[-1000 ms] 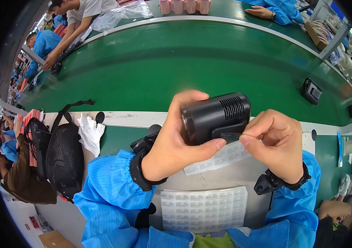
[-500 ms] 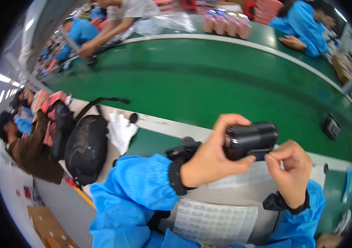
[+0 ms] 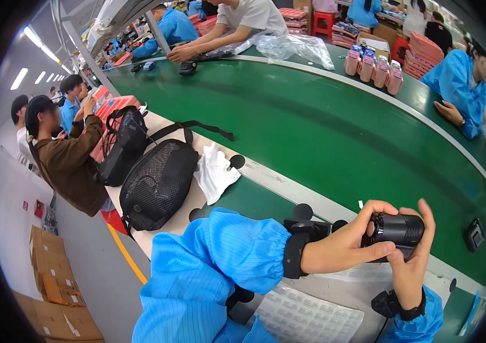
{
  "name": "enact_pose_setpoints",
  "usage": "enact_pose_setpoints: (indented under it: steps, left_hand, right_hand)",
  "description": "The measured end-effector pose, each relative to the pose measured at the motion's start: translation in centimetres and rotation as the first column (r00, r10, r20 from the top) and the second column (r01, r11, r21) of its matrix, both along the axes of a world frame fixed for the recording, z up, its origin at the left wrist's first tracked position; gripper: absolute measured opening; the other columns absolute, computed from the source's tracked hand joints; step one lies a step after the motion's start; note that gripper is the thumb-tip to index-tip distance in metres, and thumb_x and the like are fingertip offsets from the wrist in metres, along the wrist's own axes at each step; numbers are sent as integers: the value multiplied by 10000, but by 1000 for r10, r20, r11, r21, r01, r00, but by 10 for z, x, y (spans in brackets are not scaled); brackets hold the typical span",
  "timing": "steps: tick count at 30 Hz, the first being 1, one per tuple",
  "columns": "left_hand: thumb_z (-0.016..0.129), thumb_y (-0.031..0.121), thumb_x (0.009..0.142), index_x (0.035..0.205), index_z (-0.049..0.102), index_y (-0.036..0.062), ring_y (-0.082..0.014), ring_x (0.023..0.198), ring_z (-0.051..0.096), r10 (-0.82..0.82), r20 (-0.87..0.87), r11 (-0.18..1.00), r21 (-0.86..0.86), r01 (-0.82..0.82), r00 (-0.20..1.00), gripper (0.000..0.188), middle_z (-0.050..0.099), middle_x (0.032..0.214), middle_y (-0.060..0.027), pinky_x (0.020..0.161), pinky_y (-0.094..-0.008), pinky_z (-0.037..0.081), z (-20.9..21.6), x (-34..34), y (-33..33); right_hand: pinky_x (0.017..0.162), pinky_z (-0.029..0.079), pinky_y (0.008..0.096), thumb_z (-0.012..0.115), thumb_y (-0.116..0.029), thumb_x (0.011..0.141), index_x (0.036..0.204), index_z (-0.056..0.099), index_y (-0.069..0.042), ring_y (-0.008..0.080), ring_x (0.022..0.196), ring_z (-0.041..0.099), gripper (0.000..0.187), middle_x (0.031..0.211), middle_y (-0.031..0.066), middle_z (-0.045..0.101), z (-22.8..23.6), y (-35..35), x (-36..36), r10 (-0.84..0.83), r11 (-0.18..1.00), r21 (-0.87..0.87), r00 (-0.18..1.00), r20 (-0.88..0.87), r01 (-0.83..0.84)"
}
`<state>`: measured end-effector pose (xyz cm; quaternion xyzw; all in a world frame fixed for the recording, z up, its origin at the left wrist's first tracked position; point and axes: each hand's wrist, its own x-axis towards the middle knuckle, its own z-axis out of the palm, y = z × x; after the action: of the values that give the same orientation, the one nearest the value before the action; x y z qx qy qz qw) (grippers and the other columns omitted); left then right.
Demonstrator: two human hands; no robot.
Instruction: The person peels a sticker from a sheet, applies it to the back of a dashcam, and presses it down. This process is repeated with a second dashcam and sticker before the person returns to peeling another sticker.
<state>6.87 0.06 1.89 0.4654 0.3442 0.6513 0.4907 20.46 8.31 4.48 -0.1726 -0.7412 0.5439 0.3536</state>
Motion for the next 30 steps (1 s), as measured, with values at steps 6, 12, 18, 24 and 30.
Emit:
enact_pose_setpoints:
  steps: [6,12,18,24,30]
  left_hand:
    - [535,207,891,1250,226,95,-121,979,458,-48,119,997,-52,54,992,487,401,1094,-83,732,-306,513,3,-11,2]
    - [538,341,882,1288,178,82,-169,1079,431,-81,207,974,-193,122,975,601,399,1092,-100,729,-364,523,-9,-13,17]
    - [556,507,806,1338,203,5,-327,1169,375,-19,-567,954,-258,-155,823,811,359,1266,-206,943,-404,385,-23,-49,35]
    - [620,480,749,1278,329,-29,-369,1176,340,-42,-864,966,-164,-201,501,790,347,1294,-232,983,-383,316,-34,-50,-16]
    - [707,386,690,1032,578,16,-336,1143,384,-50,-898,949,-179,-258,438,520,486,1196,-161,958,-381,329,-49,-39,-29]
  right_hand:
    - [914,386,323,635,-259,770,1325,285,-18,218,1100,451,700,1214,147,413,5,27,3,203,971,-146,976,74,-191]
    - [854,426,317,630,-232,782,1280,348,-4,189,1056,481,615,1170,122,461,4,61,9,367,910,-281,908,205,-304]
    - [769,468,288,536,-188,873,1295,327,-30,164,1031,506,497,1182,85,460,-31,135,19,119,965,-258,959,257,-51]
    - [879,401,293,506,-209,902,1329,290,-75,197,1074,473,498,1209,113,451,-111,253,35,-179,972,-118,965,190,203]
    - [965,326,286,485,-248,914,1352,261,-45,217,1186,398,532,1315,142,381,-111,262,47,-571,819,169,754,323,548]
